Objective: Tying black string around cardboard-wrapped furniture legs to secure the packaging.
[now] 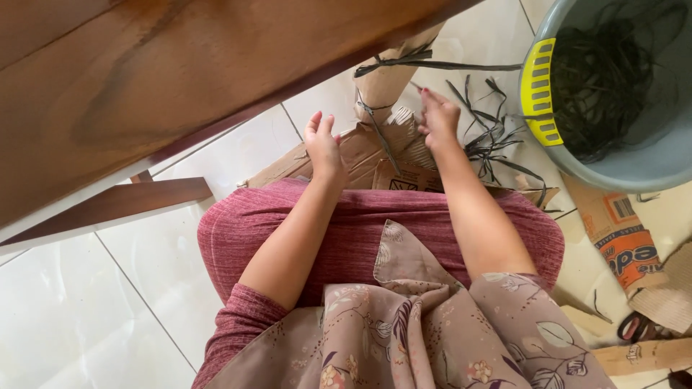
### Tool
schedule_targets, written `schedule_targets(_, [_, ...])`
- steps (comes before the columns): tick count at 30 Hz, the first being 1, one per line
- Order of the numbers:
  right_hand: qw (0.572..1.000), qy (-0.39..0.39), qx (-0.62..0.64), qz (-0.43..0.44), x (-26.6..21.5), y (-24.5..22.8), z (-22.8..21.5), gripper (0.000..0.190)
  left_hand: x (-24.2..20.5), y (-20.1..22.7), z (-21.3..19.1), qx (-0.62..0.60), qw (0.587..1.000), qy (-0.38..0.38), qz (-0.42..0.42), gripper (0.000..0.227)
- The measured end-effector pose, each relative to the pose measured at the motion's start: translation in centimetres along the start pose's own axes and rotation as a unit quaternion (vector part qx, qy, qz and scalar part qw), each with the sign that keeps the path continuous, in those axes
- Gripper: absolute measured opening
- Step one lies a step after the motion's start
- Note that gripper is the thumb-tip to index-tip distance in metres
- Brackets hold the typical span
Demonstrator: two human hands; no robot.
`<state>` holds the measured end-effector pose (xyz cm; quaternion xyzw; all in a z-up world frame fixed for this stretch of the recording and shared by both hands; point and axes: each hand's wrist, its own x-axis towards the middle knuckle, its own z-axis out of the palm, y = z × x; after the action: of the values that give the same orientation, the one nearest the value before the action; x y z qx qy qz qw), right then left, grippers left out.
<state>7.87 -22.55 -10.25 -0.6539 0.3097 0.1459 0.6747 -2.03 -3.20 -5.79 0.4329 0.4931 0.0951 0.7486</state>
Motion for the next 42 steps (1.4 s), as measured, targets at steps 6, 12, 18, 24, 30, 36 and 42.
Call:
schedule_targets(6, [0.995, -0.026, -0.088, -0.027, 1.9, 2.0, 0.6, 0.025, 3.5, 2.2, 0.4, -0.128, 0.99, -0.006, -0.054, 0.059])
schedule_targets(12, [0.917, -0.106, -0.282, -0.26, 8.0, 6.3, -0.5, 0.014, 5.6, 3.2, 0.7, -0.039, 0.999, -0.02, -0.001, 0.031])
schedule_targets(18, [0.848, -0.181, -0.387, -0.313, 7.5, 5.1, -1.0, 0.02, 7.8, 3.8, 0.7, 0.079, 0.994, -0.062, 0.047, 0.022])
schedule_targets(24, [0.807, -0.16, -0.475, -0.312, 5.4, 3.0, -0.3, 0.025, 9.1, 5.4, 0.8, 0.202, 0.969, -0.105, 0.095, 0.013])
schedule_targets(30, [0.814, -0.139, -0.473, -0.307, 8.9, 6.6, 0.0, 0.032, 10.3, 6.1, 0.9, 0.324, 0.925, -0.145, 0.136, 0.004])
schedule_targets(36, [0.826, -0.138, -0.434, -0.332, 8.2, 6.9, -0.7, 0.027, 13.2, 4.1, 0.4, 0.442, 0.86, -0.186, 0.174, 0.007])
schedule_targets(42, [0.864, -0.144, -0.29, -0.386, 3.4, 1.9, 0.3, 0.013, 13.9, 2.4, -0.8, 0.559, 0.77, -0.224, 0.21, 0.016])
